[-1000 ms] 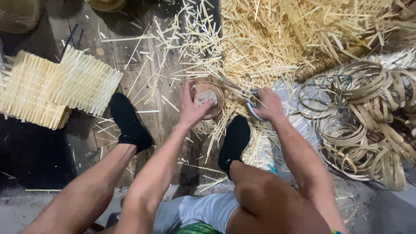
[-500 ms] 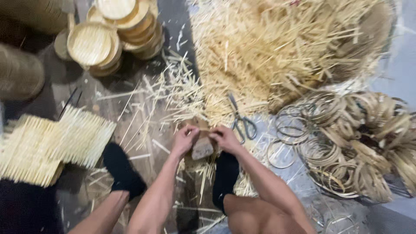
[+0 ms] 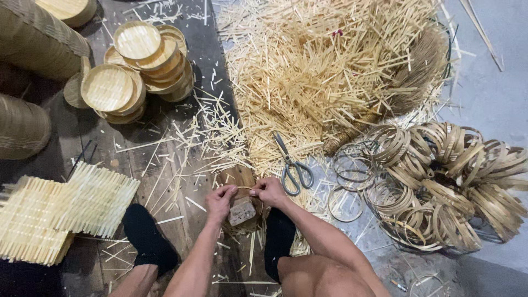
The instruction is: The person assembles bamboo steamers by hand by bending thin bamboo strips around a circular wooden mold and trimming the ends with scissors.
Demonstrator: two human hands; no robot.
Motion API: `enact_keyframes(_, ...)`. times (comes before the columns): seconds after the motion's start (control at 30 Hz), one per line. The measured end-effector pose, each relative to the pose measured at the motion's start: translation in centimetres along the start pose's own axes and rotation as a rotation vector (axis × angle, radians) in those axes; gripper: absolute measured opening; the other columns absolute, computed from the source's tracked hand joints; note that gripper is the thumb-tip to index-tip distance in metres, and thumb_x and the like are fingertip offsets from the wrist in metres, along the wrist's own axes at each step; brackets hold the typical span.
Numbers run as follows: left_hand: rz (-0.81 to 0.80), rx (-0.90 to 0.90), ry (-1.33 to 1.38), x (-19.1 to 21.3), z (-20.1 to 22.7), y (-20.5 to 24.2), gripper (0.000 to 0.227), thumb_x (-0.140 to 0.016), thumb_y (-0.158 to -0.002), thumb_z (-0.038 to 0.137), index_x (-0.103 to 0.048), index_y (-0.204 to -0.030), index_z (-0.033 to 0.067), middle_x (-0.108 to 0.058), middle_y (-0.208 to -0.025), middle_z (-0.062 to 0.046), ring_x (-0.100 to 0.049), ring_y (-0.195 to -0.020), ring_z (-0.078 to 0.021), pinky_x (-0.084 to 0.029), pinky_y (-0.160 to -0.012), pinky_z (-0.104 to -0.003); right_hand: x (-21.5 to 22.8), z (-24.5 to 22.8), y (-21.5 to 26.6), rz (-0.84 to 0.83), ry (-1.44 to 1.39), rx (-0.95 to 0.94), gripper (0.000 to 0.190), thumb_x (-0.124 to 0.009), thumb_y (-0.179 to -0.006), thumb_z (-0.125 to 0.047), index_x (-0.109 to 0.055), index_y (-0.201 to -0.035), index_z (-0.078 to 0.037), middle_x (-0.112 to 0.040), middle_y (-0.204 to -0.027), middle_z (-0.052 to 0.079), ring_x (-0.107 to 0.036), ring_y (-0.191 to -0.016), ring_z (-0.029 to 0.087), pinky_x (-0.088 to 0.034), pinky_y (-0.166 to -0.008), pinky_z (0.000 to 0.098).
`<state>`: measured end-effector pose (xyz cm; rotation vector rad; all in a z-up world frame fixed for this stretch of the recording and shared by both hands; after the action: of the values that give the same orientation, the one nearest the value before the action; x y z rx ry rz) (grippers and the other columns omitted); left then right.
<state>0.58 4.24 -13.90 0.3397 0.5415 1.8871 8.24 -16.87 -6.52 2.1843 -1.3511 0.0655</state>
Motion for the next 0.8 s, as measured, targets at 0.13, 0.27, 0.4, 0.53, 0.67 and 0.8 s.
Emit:
enact_keyframes(0.13, -0.11, -0.068, 0.017, 0.7, 0.5, -0.7, 0.022, -0.076, -0.09, 0.015, -0.078, -0.108, 0.0027, -0.078, -0.091, -0.003, -0.071, -0.079, -0.0082, -0.057, -0.071, -0.022, -0.2, -0.3, 0.1, 0.036, -0.015, 0.054, 0.014, -0.083, -0.079, -0.017, -0.081, -0.088, -0.006, -0.076, -0.072, 0.007, -0.068, -0.063, 0.013, -0.055, -0.061, 0.0306)
enact_keyframes(0.27, -0.223, -0.022, -0.139, 0.8, 0.3, -1.1, 0.029, -0.076, -0.091, 0.017, -0.077, -0.118, 0.0049, -0.079, -0.095, -0.003, -0.07, -0.079, -0.0094, -0.055, -0.07, -0.022, -0.7, 0.3, -0.3, -0.084, -0.083, 0.044, 0.018, -0.082, -0.081, -0.017, -0.079, -0.094, -0.005, -0.076, -0.075, 0.007, -0.066, -0.066, 0.012, -0.054, -0.062, 0.0304)
enact_keyframes(0.4, -0.138, 0.037, -0.034, -0.4, 0.2, -0.7, 0.03, -0.077, -0.088, 0.015, -0.077, -0.116, 0.003, -0.08, -0.094, -0.005, -0.072, -0.079, -0.0122, -0.057, -0.07, -0.025, -1.0, 1.6, -1.2, -0.017, -0.016, -0.001, 0.016, -0.084, -0.08, -0.015, -0.082, -0.091, -0.002, -0.078, -0.075, 0.008, -0.068, -0.065, 0.013, -0.055, -0.061, 0.0303)
enact_keyframes(0.53, -0.118, -0.054, -0.265, -0.2, 1.4, -0.4, 0.03, -0.079, -0.09, 0.021, -0.08, -0.115, 0.0053, -0.081, -0.098, -0.007, -0.07, -0.084, -0.0129, -0.056, -0.075, -0.025, -0.8, 2.1, -1.5, -0.019, -0.009, 0.001, 0.014, -0.084, -0.081, -0.012, -0.082, -0.092, -0.004, -0.078, -0.077, 0.009, -0.069, -0.066, 0.012, -0.055, -0.062, 0.0294)
enact_keyframes(0.67, -0.018, 0.309, -0.163, 1.6, 3.7, 0.4, 0.034, -0.076, -0.091, 0.019, -0.075, -0.122, 0.0072, -0.077, -0.113, -0.01, -0.072, -0.095, -0.0204, -0.06, -0.085, -0.034, 1.0, 1.9, 0.2, -0.255, -0.302, -0.256, 0.023, -0.083, -0.086, -0.015, -0.077, -0.095, 0.005, -0.077, -0.079, 0.013, -0.07, -0.066, 0.017, -0.059, -0.06, 0.0286)
enact_keyframes(0.8, 0.002, 0.436, 0.467, 2.4, 5.5, 2.7, 0.04, -0.056, -0.102, 0.017, -0.059, -0.135, -0.0053, -0.068, -0.128, -0.019, -0.068, -0.11, -0.027, -0.062, -0.093, -0.04, 0.1, 1.4, 2.0, -0.27, -0.676, -0.429, 0.034, -0.079, -0.092, -0.021, -0.071, -0.095, 0.012, -0.073, -0.076, 0.018, -0.07, -0.059, 0.023, -0.062, -0.054, 0.031)
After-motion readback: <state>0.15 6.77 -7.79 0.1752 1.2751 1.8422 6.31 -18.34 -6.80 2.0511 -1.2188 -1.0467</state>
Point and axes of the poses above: each hand's wrist, its own y-axis away from the middle knuckle, its own x-axis out of the back of the hand, z = x × y, the point moved 3 cm from there along -y, towards the middle knuckle
